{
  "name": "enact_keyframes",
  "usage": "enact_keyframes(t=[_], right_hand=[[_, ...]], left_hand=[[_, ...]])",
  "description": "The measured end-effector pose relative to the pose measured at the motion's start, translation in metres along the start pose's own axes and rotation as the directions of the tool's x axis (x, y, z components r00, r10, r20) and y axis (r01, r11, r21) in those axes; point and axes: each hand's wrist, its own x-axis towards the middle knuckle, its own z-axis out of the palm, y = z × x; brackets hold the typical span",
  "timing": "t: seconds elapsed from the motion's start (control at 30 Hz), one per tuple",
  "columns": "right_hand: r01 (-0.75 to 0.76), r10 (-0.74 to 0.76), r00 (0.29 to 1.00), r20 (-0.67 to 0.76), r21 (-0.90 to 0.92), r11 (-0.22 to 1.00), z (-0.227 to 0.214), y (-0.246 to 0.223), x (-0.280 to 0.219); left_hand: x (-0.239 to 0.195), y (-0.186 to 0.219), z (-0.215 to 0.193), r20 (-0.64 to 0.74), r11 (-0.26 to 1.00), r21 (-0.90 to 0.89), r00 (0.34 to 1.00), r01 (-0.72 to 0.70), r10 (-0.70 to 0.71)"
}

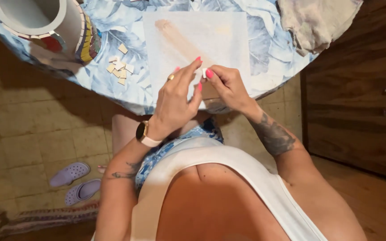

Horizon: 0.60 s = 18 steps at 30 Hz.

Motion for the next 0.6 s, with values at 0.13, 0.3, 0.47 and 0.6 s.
enact_keyframes(t=[0.13,0.3,0.47,0.6], right_hand=[[-0.004,0.005,1.0,-0.011,0.071,0.997,0.008,-0.012,0.006],[-0.022,0.026,0.999,-0.045,0.103,0.994,0.011,-0.008,0.008],[-0.029,0.039,0.995,-0.09,0.107,0.994,0.01,-0.002,0.005],[-0.025,0.039,0.991,-0.131,0.107,0.994,0.009,0.002,0.005]], left_hand=[[0.008,-0.002,-0.006,0.032,0.968,-0.244,0.998,0.06,-0.054],[0.011,-0.004,-0.002,0.041,0.861,-0.489,0.989,0.141,-0.139],[0.01,-0.001,-0.006,0.009,0.881,-0.455,0.99,0.128,-0.139],[0.01,0.003,-0.009,-0.057,0.935,-0.348,0.994,0.064,-0.089]])
